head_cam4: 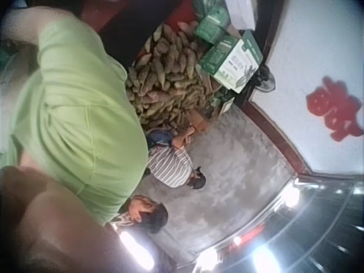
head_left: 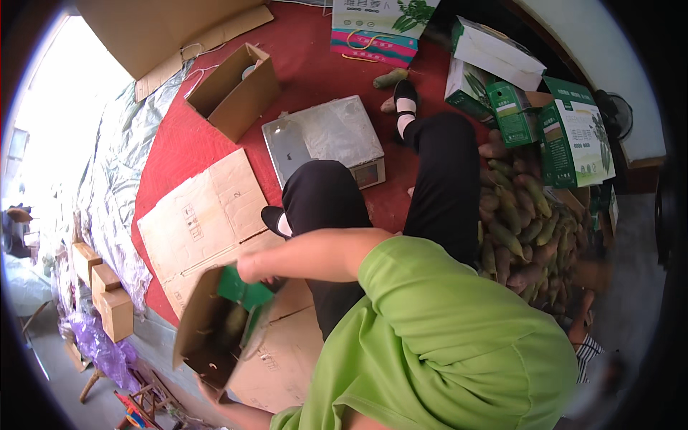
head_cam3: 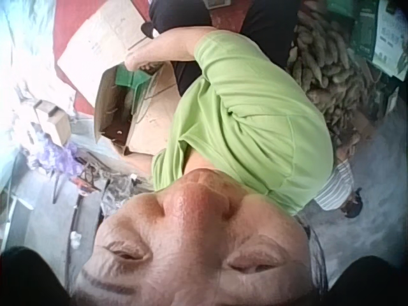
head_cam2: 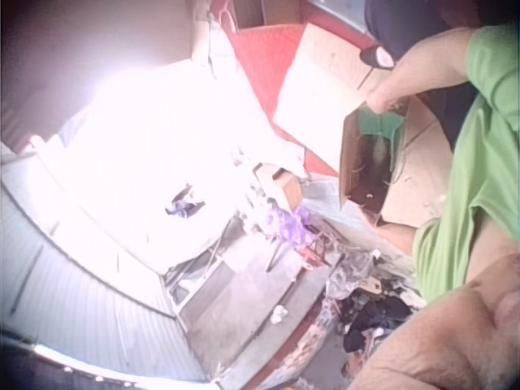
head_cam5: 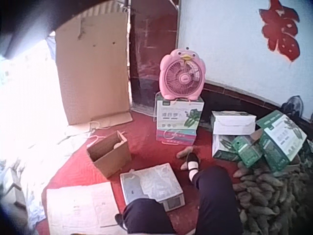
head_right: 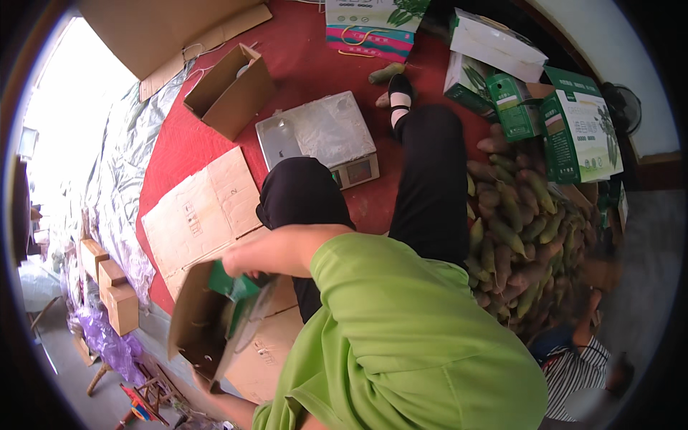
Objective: Sort and pack radishes or similar root vegetables into cardboard boxes and weigh them.
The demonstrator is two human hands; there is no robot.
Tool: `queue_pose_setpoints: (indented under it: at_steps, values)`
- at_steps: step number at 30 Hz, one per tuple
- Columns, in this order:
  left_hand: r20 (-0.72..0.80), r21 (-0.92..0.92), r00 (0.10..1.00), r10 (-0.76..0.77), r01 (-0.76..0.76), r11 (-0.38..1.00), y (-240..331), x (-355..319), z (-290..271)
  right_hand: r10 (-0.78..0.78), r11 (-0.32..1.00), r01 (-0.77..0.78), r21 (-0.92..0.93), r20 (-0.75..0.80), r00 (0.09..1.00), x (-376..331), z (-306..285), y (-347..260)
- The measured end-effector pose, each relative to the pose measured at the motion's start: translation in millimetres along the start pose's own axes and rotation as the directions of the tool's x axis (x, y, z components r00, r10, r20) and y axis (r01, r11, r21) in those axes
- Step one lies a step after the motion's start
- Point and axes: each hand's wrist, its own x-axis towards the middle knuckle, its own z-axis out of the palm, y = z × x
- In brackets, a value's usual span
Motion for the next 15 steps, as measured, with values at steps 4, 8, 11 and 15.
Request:
queue_pose_setpoints:
  at_steps: [4, 8, 11, 15]
  values:
    - [-0.229, 0.023, 0.960, -0.162, 0.172, 0.985, -55, -94, -114, -0.269, 0.941, 0.286, -0.180, 0.116, 0.956, -87, 74, -29]
    - [0.010, -0.126, 0.979, -0.202, 0.202, 0.971, -56, -112, -103, -0.550, 0.719, 0.523, -0.458, 0.084, 0.831, -167, 40, 4]
    - [-0.304, 0.037, 0.953, 0.007, 0.005, 0.999, -8, -93, -63, -0.668, 0.626, 0.548, -0.554, -0.019, 0.744, -185, 10, 8]
    - [-0.619, 0.320, 0.690, 0.375, -0.215, 0.923, 49, -72, -14, -0.716, 0.688, 0.719, -0.103, -0.259, 0.648, -211, -20, 9]
